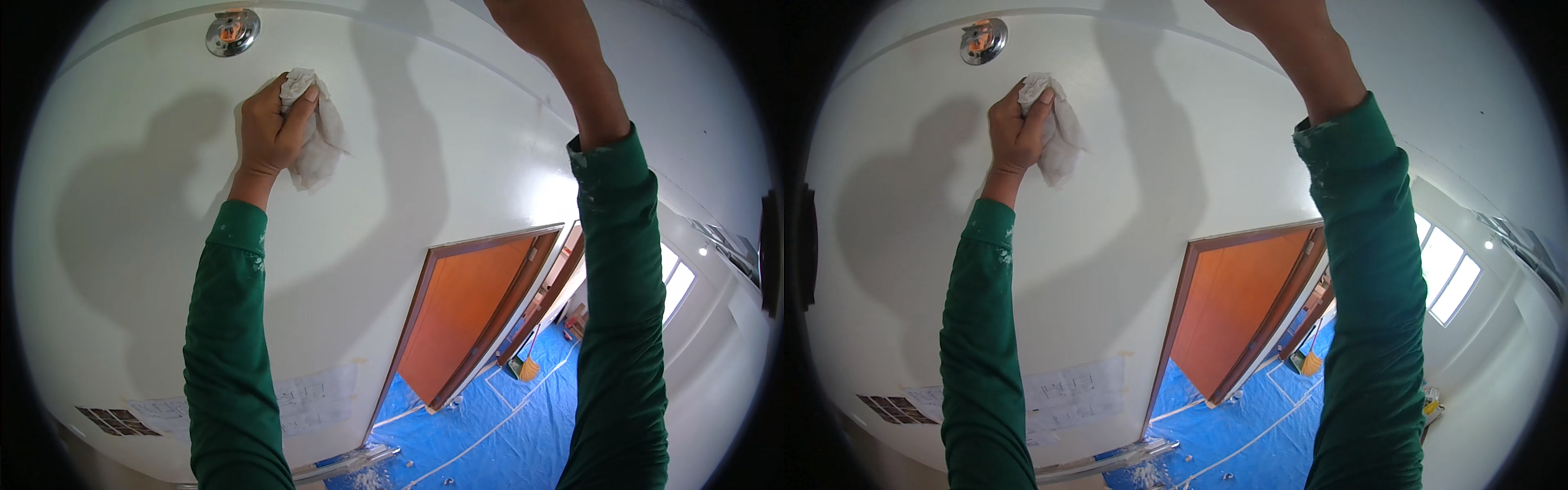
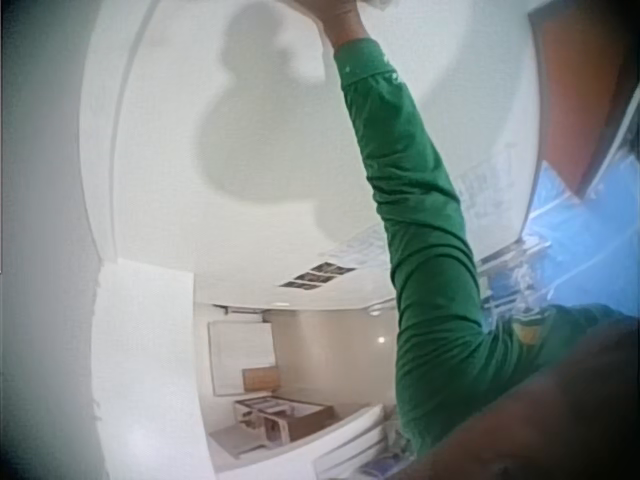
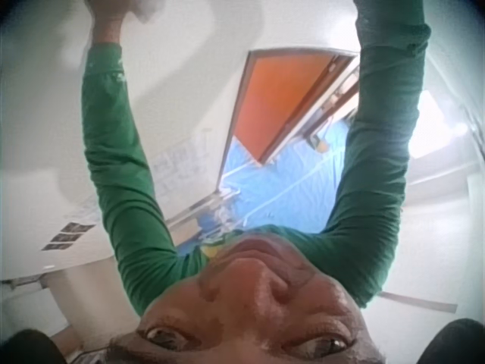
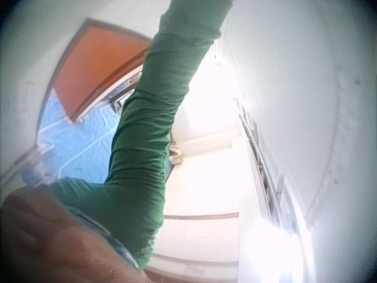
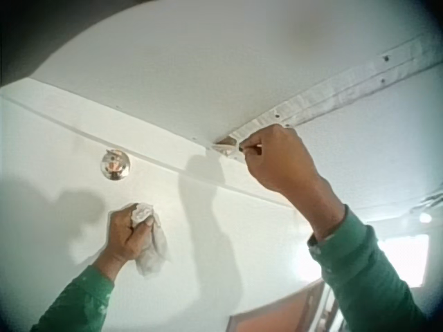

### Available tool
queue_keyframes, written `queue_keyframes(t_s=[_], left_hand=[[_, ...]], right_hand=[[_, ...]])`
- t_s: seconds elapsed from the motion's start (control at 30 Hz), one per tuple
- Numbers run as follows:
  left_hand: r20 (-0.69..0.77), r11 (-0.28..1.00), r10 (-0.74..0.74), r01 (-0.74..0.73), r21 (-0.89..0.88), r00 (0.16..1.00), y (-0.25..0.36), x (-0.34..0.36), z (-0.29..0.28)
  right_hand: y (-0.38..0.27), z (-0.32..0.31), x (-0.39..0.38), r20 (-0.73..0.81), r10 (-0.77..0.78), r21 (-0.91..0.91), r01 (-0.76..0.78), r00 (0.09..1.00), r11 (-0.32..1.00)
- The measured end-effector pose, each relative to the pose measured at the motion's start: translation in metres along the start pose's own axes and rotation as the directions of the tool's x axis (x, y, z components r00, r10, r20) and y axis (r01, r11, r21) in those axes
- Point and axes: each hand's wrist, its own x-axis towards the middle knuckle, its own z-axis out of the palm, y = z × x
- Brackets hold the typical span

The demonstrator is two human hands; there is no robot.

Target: The person scrapes a ceiling surface with a putty knife and wipes the area with a white cloth. The person repeats the scraping and wiping cycle on the same ceiling section while standing on a ladder.

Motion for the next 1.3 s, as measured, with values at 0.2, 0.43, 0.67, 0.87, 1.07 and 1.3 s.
queue_keyframes(t_s=[0.2, 0.43, 0.67, 0.87, 1.07, 1.3], left_hand=[[-0.015, 0.999, 0.028, -0.028, 0.018, 0.999, 0.0, 0.001, 0.001], [0.004, 1.0, -0.022, 0.022, 0.019, 1.0, 0.002, 0.0, -0.001], [0.009, 0.999, -0.014, 0.014, 0.033, 1.0, 0.002, 0.001, -0.002], [-0.005, 1.0, 0.004, -0.005, -0.015, 1.0, 0.002, 0.002, 0.0], [0.022, 0.999, -0.039, 0.038, 0.02, 0.999, 0.001, 0.0, -0.001], [0.007, 1.0, -0.005, 0.005, 0.011, 1.0, 0.002, 0.001, 0.001]], right_hand=[[-0.021, -0.007, 0.001, 0.023, 0.007, 0.029, -0.008, 1.0, 1.0], [-0.027, -0.015, -0.003, 0.06, 0.092, -0.007, -0.091, 0.994, 0.996], [-0.019, -0.028, -0.004, 0.07, 0.069, -0.014, -0.068, 0.995, 0.998], [-0.009, -0.027, 0.005, 0.06, 0.046, -0.074, -0.041, 0.997, 0.996], [0.004, -0.019, 0.002, 0.089, 0.076, -0.008, -0.076, 0.993, 0.997], [0.013, 0.0, 0.013, 0.134, 0.147, 0.034, -0.153, 0.98, 0.988]])
